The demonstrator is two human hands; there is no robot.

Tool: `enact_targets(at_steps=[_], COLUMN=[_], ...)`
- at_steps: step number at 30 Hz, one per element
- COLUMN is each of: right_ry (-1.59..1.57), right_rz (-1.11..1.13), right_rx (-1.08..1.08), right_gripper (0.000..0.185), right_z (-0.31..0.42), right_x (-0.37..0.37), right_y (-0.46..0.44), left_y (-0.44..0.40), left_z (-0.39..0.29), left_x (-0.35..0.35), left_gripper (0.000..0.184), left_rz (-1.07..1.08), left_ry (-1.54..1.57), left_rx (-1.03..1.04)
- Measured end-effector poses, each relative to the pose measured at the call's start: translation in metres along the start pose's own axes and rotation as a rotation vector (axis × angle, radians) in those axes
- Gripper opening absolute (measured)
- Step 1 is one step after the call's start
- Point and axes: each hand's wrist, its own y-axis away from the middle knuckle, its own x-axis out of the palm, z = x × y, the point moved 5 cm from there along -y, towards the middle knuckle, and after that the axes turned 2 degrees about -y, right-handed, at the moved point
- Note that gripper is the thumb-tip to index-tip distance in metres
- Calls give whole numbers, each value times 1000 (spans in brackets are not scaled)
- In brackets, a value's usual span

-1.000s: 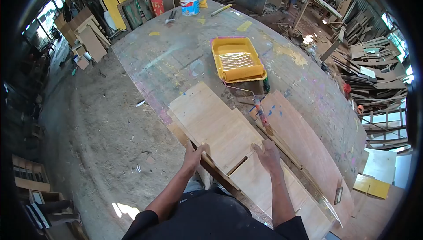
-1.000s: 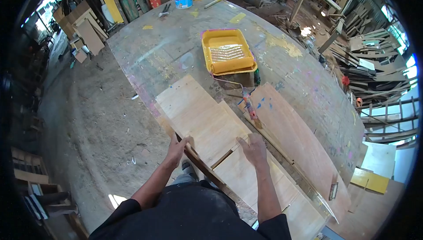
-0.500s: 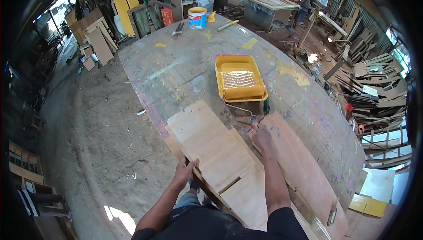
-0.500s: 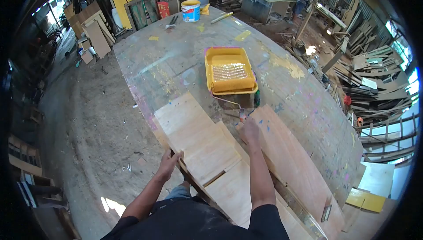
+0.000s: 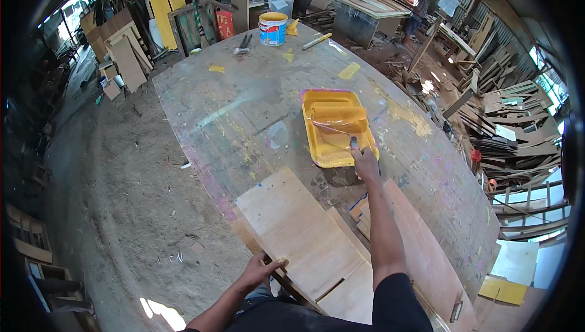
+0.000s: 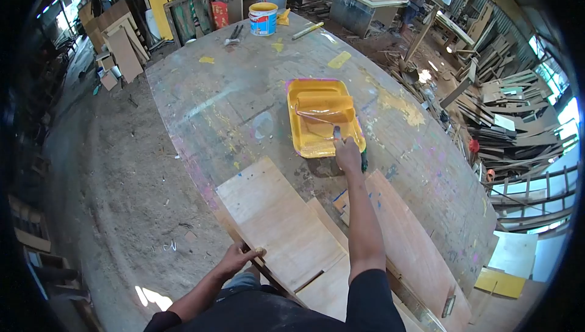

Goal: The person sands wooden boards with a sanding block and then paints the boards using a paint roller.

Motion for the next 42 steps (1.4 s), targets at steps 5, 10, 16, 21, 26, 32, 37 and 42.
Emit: enact_targets(at_steps=[5, 10, 16, 21, 26, 32, 37, 42], right_ry=[54, 116, 212, 113, 77, 0, 131, 148], right_rz=[-12, -6, -125, -123, 20, 62, 15, -82], right_rx=[14, -27, -69, -61, -79, 33, -25, -71], right_gripper=[59, 59, 50, 49, 45, 51, 44, 46], right_z=[35, 32, 33, 33, 20, 2, 1, 7], right_x=[32, 53, 67, 69, 30, -25, -16, 18], right_y=[-59, -86, -108, -119, -88, 24, 55, -4], left_y=[0, -12, -14, -8, -8, -6, -2, 3], left_z=[-14, 4, 15, 3, 10, 6, -4, -8], left_x=[-1, -6, -7, -3, -4, -1, 1, 4], left_gripper=[50, 54, 58, 65, 63, 58, 52, 55], left_rz=[-21, 17, 40, 36, 17, 25, 21, 8], left_ry=[-61, -101, -82, -66, -75, -43, -91, -56], left_rx=[-24, 37, -83, -81, -15, 19, 40, -9])
